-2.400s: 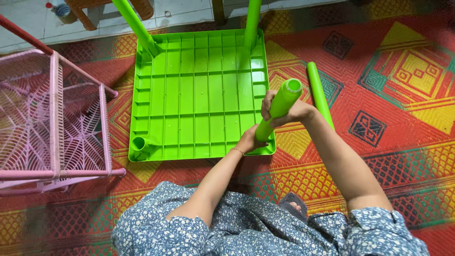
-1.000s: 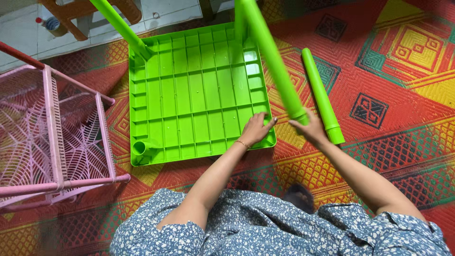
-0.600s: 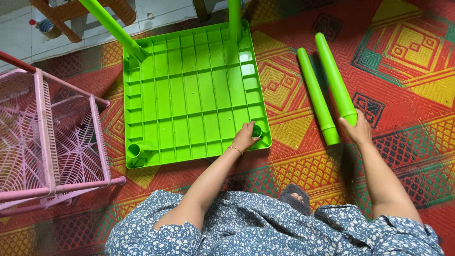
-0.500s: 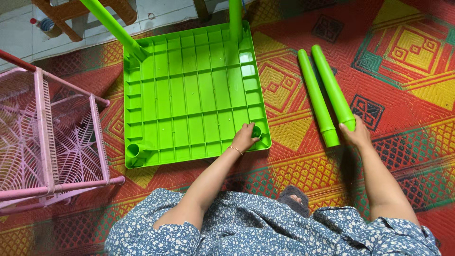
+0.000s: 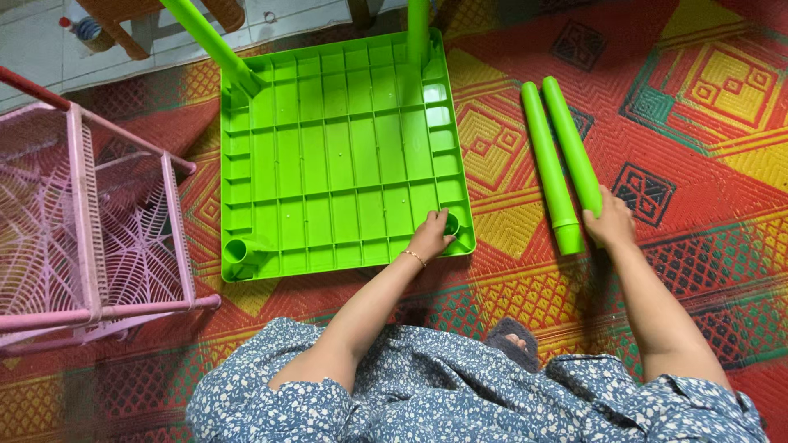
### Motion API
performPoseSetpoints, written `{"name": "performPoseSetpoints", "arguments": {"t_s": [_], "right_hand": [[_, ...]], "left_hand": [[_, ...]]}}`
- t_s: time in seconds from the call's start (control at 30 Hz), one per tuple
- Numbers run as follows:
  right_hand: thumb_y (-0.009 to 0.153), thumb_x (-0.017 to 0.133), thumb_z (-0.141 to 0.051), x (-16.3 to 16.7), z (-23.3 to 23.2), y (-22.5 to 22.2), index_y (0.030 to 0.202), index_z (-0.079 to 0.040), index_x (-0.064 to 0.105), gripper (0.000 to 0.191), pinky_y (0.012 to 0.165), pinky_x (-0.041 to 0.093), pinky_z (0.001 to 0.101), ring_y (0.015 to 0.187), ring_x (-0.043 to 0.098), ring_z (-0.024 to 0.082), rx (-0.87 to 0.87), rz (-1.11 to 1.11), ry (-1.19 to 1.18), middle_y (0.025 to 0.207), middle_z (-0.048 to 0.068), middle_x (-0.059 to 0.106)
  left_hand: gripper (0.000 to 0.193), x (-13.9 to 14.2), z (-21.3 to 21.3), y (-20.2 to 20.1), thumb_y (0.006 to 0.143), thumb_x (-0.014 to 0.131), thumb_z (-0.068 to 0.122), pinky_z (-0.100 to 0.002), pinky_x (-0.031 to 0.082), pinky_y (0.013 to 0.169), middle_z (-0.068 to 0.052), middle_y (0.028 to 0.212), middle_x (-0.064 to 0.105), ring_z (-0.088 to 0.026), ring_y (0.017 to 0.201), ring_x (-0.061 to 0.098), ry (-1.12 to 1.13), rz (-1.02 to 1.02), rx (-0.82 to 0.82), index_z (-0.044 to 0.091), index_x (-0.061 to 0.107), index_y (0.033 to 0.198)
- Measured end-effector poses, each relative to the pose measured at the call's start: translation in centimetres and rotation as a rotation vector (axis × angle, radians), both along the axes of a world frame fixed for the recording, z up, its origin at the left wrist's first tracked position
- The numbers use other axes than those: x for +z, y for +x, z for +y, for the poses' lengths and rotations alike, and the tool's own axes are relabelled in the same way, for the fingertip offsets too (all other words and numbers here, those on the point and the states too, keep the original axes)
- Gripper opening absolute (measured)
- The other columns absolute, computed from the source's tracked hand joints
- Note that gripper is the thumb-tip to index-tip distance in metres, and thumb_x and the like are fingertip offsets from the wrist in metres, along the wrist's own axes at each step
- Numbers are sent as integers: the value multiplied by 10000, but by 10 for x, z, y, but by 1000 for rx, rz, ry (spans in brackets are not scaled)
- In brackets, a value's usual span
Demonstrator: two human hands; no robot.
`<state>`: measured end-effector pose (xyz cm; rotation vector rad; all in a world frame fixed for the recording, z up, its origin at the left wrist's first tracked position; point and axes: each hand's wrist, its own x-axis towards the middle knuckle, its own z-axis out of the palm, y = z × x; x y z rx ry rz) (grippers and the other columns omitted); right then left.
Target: The person sits on the floor with a green plastic table upside down and pulls the plastic legs off the table one at a time, setting the detached legs on the mat beside them. They then pick the legs back up and push them back onto the table's leg sockets, reattaching them by hand.
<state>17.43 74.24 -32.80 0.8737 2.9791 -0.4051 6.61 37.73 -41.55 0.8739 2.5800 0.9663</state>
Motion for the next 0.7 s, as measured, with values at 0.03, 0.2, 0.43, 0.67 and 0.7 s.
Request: {"name": "performPoseSetpoints", "arguments": {"t_s": [0.03, 0.2, 0.43, 0.67, 0.7], "right_hand": [[917, 679, -295, -1, -9, -9, 1548, -128, 434, 697, 1069, 426, 535, 1290, 533, 429, 110, 103, -4, 1396, 261, 580], [892, 686, -289, -13, -70, -58, 1404, -161, 567, 541, 1122, 449, 461, 1303, 559, 359, 494, -28, -109, 1330, 184, 630], [904, 630, -182, -14, -137, -107, 1486, -235, 481, 603, 1085, 444, 495, 1447, 458, 250, 871, -127, 278, 1514, 54, 515], [734, 652, -487, -19, -157, -145, 1410, -278, 557, 714, 1120, 310, 565, 1496, 310, 187, 1144, -107, 724, 1586, -46, 447], [757, 647, -493, -22, -159, -148, 1341, -254, 565, 636, 1149, 320, 540, 1466, 356, 200, 1204, -126, 679, 1442, -31, 517]], "left_hand": [[859, 0, 0, -1, 755, 864, 259, -475, 556, 878, -245, 1266, 562, -439, 1046, 642, 21, 5, -10, 40, 426, 1460], [852, 2, 0, -2, 716, 888, 294, -482, 560, 872, -230, 1178, 589, -432, 1053, 643, -2, 39, -22, 35, 456, 1403], [695, 10, -6, -4, 694, 905, 312, -489, 566, 863, -213, 1148, 604, -403, 1035, 654, -221, 1, -196, 51, 525, 1214], [768, 11, -21, 6, 630, 923, 347, -494, 561, 825, -179, 1122, 610, -391, 1014, 655, -222, 54, -316, 83, 531, 1235], [775, 10, -23, 8, 617, 923, 350, -489, 563, 829, -176, 1121, 613, -390, 1018, 655, -192, 64, -342, 82, 531, 1229]]}}
